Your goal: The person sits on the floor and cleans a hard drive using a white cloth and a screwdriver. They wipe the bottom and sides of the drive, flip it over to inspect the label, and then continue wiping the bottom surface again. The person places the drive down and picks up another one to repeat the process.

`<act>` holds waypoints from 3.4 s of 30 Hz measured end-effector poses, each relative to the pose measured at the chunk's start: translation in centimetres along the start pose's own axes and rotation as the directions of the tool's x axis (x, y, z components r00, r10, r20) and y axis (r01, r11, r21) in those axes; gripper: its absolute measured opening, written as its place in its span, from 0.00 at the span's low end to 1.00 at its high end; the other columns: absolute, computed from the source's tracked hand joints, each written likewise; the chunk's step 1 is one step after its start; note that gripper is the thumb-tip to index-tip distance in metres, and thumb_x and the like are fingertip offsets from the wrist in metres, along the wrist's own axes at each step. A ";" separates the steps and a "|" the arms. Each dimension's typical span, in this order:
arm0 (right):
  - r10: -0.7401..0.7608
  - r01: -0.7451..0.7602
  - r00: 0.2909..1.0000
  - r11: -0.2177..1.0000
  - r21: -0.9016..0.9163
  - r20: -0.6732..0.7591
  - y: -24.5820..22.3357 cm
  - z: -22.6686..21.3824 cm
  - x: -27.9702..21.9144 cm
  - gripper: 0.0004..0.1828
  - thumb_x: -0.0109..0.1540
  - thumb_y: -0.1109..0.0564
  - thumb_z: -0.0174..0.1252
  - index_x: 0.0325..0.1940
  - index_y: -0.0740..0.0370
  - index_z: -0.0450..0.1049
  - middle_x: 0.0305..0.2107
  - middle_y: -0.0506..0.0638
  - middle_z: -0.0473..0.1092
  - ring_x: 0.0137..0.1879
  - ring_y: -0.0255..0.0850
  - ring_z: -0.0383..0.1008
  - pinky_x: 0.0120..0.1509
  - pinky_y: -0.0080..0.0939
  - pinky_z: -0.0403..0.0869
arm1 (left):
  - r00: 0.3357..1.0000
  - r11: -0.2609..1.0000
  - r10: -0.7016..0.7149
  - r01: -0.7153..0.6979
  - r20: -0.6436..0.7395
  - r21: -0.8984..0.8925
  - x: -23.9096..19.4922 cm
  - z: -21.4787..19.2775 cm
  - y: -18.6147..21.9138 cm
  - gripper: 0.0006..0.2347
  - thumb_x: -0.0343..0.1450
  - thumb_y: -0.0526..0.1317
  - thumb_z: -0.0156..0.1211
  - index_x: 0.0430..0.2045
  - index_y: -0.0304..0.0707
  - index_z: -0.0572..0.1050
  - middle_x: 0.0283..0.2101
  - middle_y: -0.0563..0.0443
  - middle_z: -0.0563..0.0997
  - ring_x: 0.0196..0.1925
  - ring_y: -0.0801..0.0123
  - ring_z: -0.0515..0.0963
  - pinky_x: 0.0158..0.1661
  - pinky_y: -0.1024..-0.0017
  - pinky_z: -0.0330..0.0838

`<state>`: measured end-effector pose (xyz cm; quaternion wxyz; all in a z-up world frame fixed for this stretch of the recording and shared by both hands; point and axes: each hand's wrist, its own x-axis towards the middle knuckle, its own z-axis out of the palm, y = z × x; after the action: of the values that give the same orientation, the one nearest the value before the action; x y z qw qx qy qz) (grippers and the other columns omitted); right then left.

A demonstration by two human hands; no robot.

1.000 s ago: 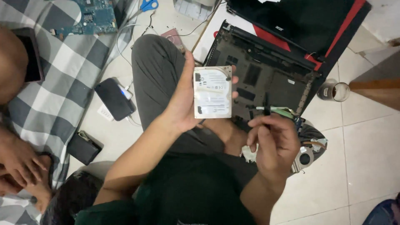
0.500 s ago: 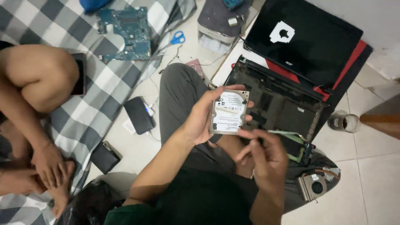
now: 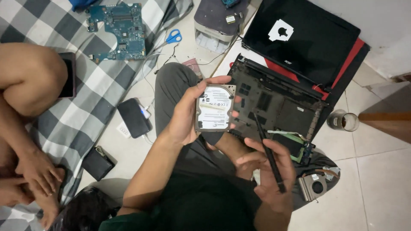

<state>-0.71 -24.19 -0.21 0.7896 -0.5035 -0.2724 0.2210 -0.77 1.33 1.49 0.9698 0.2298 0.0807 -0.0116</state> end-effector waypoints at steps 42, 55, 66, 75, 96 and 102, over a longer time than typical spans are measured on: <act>0.126 -0.147 0.940 0.988 -0.044 -0.318 7.9 1.8 2.8 0.08 0.69 0.64 0.50 0.40 0.74 0.71 0.09 0.50 0.60 0.12 0.26 0.58 0.14 0.24 0.57 | 0.974 0.956 0.212 -0.191 -0.075 0.223 -0.3 1.3 -3.0 0.28 0.63 0.41 0.52 0.59 0.24 0.68 0.45 0.23 0.80 0.46 0.42 0.84 0.42 0.53 0.83; 0.137 -0.155 0.922 0.988 -0.020 -0.362 8.3 0.1 3.5 0.05 0.68 0.66 0.54 0.44 0.73 0.73 0.11 0.48 0.58 0.13 0.25 0.50 0.16 0.25 0.51 | 0.977 0.965 0.204 -0.190 -0.062 0.182 -0.6 1.9 -2.4 0.30 0.61 0.40 0.49 0.59 0.23 0.68 0.46 0.31 0.79 0.48 0.51 0.84 0.45 0.55 0.84; 0.208 -0.162 0.913 0.974 0.157 -0.352 10.1 0.2 2.8 0.06 0.69 0.64 0.54 0.46 0.71 0.74 0.12 0.44 0.57 0.14 0.22 0.46 0.15 0.25 0.47 | 0.986 0.952 0.160 -0.167 0.047 0.257 -1.4 1.3 -0.9 0.36 0.59 0.45 0.45 0.65 0.23 0.64 0.47 0.39 0.78 0.49 0.62 0.80 0.50 0.57 0.82; 0.219 -0.159 0.947 0.956 0.248 -0.236 8.5 1.3 3.1 0.02 0.71 0.59 0.55 0.46 0.59 0.73 0.16 0.41 0.50 0.17 0.27 0.48 0.21 0.30 0.47 | 0.966 0.991 0.133 -0.137 0.223 0.002 -1.0 -1.3 -1.1 0.30 0.72 0.48 0.48 0.67 0.25 0.63 0.59 0.37 0.76 0.63 0.52 0.76 0.67 0.56 0.68; -0.397 0.188 0.743 0.896 -0.401 -0.539 -0.3 0.3 4.7 0.30 0.72 0.34 0.38 0.34 0.60 0.69 0.13 0.49 0.56 0.18 0.41 0.59 0.23 0.36 0.64 | 0.942 0.984 0.113 -0.062 0.317 -0.167 -0.6 -2.2 -3.8 0.33 0.77 0.57 0.40 0.66 0.17 0.64 0.55 0.27 0.78 0.52 0.46 0.81 0.57 0.48 0.74; -0.448 0.141 0.865 0.652 -0.745 -0.227 0.4 3.0 4.7 0.18 0.71 0.51 0.50 0.44 0.72 0.75 0.33 0.63 0.77 0.33 0.46 0.78 0.42 0.41 0.79 | 0.946 0.981 0.133 -0.084 0.295 -0.173 -0.7 -1.9 -4.3 0.30 0.77 0.55 0.41 0.56 0.18 0.71 0.52 0.22 0.78 0.47 0.39 0.80 0.51 0.48 0.75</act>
<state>0.90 -19.07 1.39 0.5983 -0.7476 -0.2518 -0.1403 -2.00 -1.67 -1.95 0.9849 0.1515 -0.0824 0.0129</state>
